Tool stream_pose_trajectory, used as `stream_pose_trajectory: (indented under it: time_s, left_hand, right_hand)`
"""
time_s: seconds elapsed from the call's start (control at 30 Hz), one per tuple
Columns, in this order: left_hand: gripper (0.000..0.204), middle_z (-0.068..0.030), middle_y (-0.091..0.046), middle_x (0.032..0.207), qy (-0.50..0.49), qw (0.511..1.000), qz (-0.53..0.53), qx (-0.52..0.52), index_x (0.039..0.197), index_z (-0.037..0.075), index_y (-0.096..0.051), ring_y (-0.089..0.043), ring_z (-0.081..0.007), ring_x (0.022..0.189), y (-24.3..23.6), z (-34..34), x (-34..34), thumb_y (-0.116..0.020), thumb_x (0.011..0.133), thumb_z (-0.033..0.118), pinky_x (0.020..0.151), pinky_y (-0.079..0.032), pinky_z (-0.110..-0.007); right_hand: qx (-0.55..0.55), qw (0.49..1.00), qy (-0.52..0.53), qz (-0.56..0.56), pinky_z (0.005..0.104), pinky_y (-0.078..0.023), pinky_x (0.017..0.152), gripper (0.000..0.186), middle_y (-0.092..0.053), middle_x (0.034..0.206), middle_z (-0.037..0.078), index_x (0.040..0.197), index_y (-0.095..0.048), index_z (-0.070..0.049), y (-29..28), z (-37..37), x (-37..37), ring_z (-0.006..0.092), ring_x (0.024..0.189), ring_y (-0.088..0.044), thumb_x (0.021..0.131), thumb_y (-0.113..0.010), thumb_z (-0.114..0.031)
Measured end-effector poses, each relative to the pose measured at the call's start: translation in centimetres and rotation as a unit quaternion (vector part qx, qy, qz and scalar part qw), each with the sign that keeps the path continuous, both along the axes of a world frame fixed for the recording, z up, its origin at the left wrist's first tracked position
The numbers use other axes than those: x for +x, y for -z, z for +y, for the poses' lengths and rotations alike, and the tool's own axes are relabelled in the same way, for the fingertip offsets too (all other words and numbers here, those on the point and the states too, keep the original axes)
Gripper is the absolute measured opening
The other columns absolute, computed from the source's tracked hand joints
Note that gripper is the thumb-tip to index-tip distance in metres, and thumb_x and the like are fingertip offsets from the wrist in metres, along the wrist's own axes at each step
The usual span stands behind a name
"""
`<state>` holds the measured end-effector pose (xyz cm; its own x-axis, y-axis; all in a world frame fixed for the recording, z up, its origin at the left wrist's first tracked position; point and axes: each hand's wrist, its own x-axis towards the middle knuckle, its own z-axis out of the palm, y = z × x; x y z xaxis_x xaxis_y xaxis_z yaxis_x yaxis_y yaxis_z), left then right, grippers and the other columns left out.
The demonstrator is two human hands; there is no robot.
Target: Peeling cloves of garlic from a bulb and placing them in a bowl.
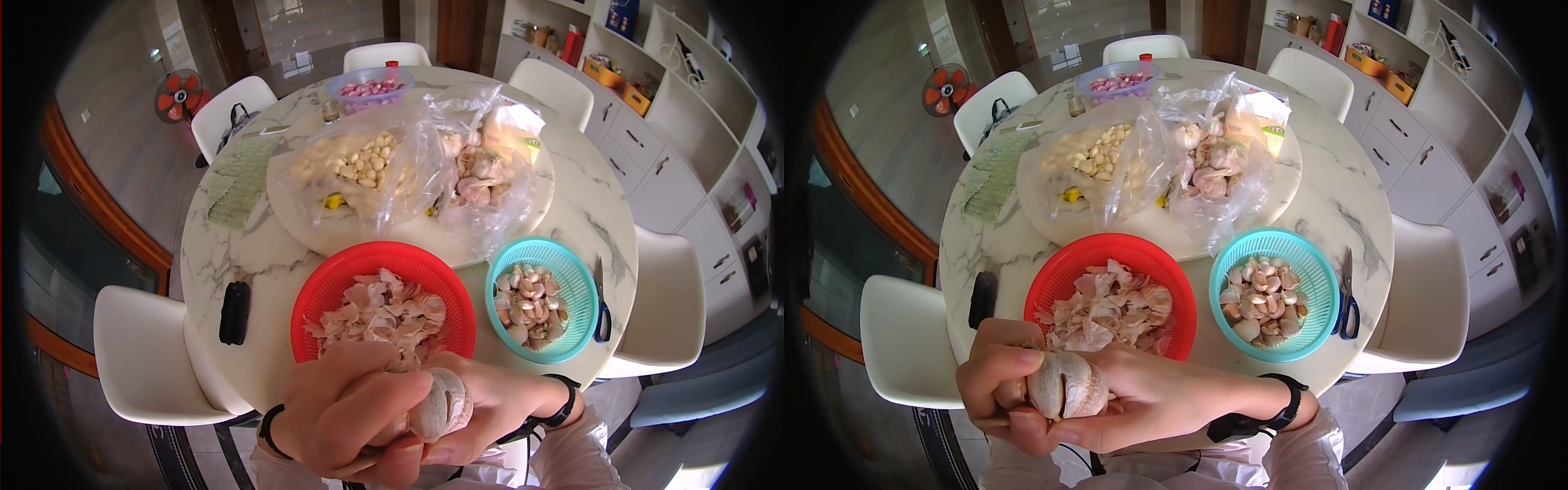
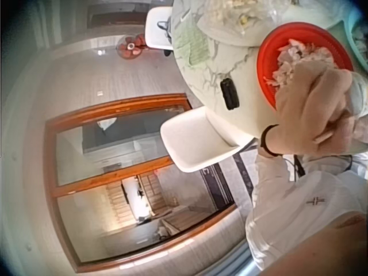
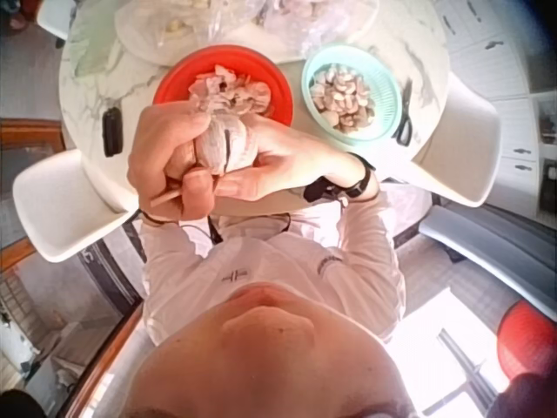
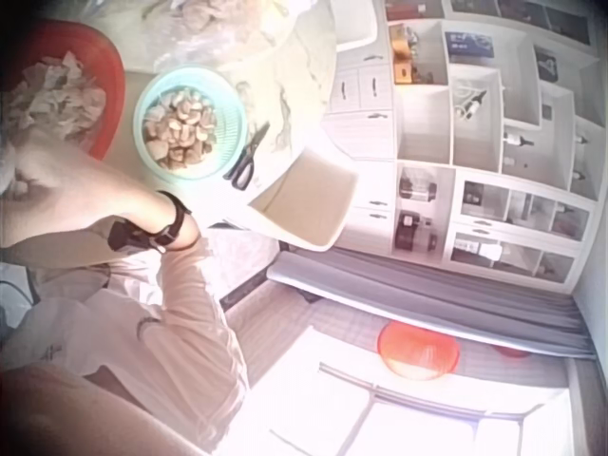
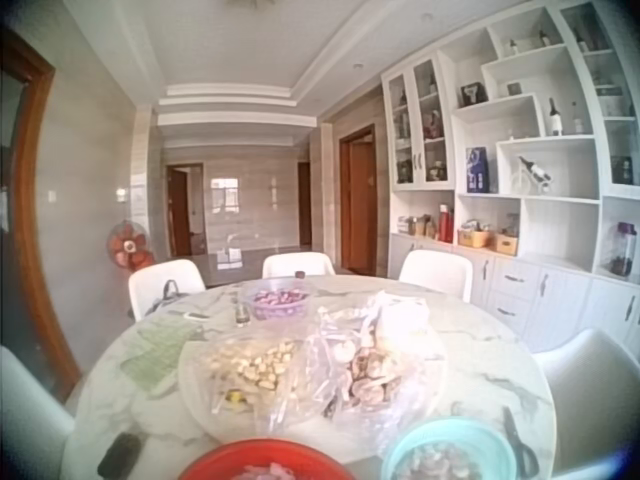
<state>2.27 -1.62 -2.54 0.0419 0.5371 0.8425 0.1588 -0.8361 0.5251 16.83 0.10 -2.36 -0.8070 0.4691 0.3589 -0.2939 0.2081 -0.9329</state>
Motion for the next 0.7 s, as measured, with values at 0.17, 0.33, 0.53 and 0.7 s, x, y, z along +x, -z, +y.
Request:
stream_pose_trajectory:
  time_s: [0.17,0.33,0.53,0.7]
  left_hand:
    - [0.032,-0.0114,-0.047,0.065,0.067,0.993,0.090,0.028,0.088,-0.001,-0.049,-0.041,-0.0154,0.053,-0.9,1.0,-0.8,-0.050,0.079,0.029,0.047,-0.035,-0.026]
    - [0.025,-0.0122,-0.054,0.069,0.052,0.988,0.130,0.069,0.088,0.000,-0.056,-0.053,-0.0179,0.049,-1.5,1.9,-1.2,-0.053,0.067,0.014,0.040,-0.043,-0.025]
    - [0.024,-0.0112,-0.054,0.070,0.040,0.985,0.152,0.071,0.087,0.003,-0.056,-0.053,-0.0171,0.048,-1.1,1.9,-1.0,-0.052,0.069,0.016,0.040,-0.043,-0.025]
    - [0.023,-0.0117,-0.054,0.070,0.027,0.984,0.146,0.098,0.087,0.003,-0.055,-0.053,-0.0172,0.048,-0.9,2.1,-0.7,-0.052,0.070,0.018,0.040,-0.043,-0.025]
  right_hand:
    - [-0.014,0.999,0.030,0.010,0.0223,-0.036,0.053,0.017,-0.048,0.073,0.002,0.091,-0.047,-0.002,0.1,-0.7,-0.4,0.0083,0.061,-0.044,0.081,-0.052,-0.014]
    - [-0.160,0.986,-0.039,-0.031,0.0189,-0.031,0.043,0.010,-0.046,0.062,-0.001,0.084,-0.046,-0.002,0.0,-0.2,0.0,0.0034,0.050,-0.041,0.082,-0.049,-0.012]
    - [-0.304,0.941,-0.133,-0.064,0.0167,-0.025,0.033,0.011,-0.043,0.047,-0.003,0.077,-0.045,-0.003,-1.0,-0.1,0.7,0.0018,0.035,-0.038,0.084,-0.045,-0.012]
    - [-0.215,0.974,-0.048,-0.044,0.0168,-0.023,0.030,0.013,-0.044,0.047,-0.002,0.076,-0.045,-0.002,-0.8,-0.3,0.6,0.0017,0.032,-0.037,0.085,-0.045,-0.012]
